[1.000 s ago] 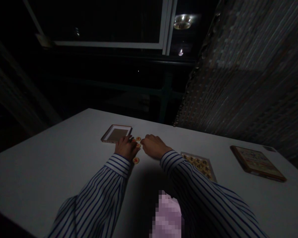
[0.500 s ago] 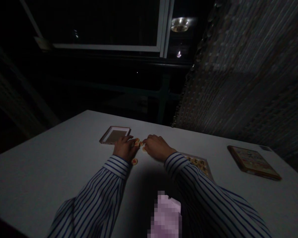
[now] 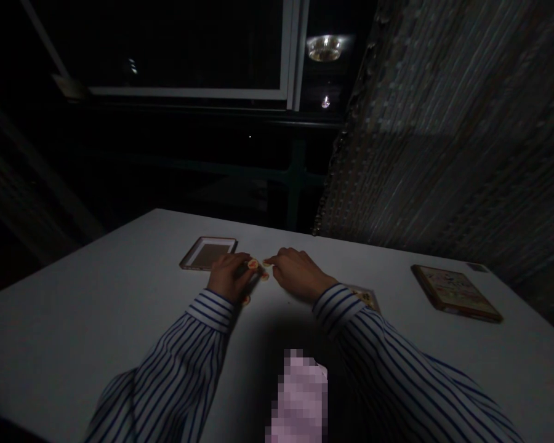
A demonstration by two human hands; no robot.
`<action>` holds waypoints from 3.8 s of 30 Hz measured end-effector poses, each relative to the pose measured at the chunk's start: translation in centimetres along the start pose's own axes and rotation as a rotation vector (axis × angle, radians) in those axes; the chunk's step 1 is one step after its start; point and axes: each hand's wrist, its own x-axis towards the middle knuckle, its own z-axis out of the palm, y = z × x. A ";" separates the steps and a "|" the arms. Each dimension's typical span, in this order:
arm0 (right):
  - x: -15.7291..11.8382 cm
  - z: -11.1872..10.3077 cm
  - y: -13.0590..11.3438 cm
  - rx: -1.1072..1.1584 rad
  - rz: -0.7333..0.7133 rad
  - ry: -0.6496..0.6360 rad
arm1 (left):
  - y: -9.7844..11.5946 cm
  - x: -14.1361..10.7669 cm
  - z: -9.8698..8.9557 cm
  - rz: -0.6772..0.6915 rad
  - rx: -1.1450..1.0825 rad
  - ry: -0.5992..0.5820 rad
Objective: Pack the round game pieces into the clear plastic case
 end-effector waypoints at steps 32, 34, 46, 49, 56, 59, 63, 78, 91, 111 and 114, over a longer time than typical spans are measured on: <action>-8.3 -2.3 2.2 0.163 0.102 0.205 | 7.0 -0.8 0.0 -0.097 -0.404 -0.039; -8.8 -2.3 2.5 0.168 0.113 0.215 | 7.6 -0.8 0.1 -0.128 -0.452 -0.047; -11.1 -2.5 4.0 0.260 0.164 0.274 | 10.5 -0.5 1.1 -0.165 -0.659 -0.163; -11.3 -2.5 4.2 0.272 0.166 0.275 | 10.9 -0.4 1.4 -0.167 -0.673 -0.182; -11.4 -2.4 4.4 0.273 0.166 0.274 | 12.0 -0.5 2.3 -0.203 -0.814 -0.190; -11.4 -2.4 4.4 0.272 0.166 0.260 | 12.4 -0.7 2.7 -0.231 -0.849 -0.204; -11.5 -2.5 4.4 0.273 0.173 0.246 | 12.5 -1.2 3.1 -0.249 -0.892 -0.256; -11.2 -1.4 4.5 0.398 0.176 0.210 | 12.3 -2.1 4.3 -0.234 -0.953 -0.355; -11.3 -0.9 5.0 0.461 0.173 0.176 | 12.8 -2.4 4.2 -0.211 -0.910 -0.349; -11.6 -0.9 4.7 0.535 0.241 0.174 | 12.4 -2.1 3.9 -0.382 -1.193 -0.398; -11.6 -0.9 4.5 0.544 0.247 0.157 | 12.3 -2.1 3.9 -0.367 -1.191 -0.391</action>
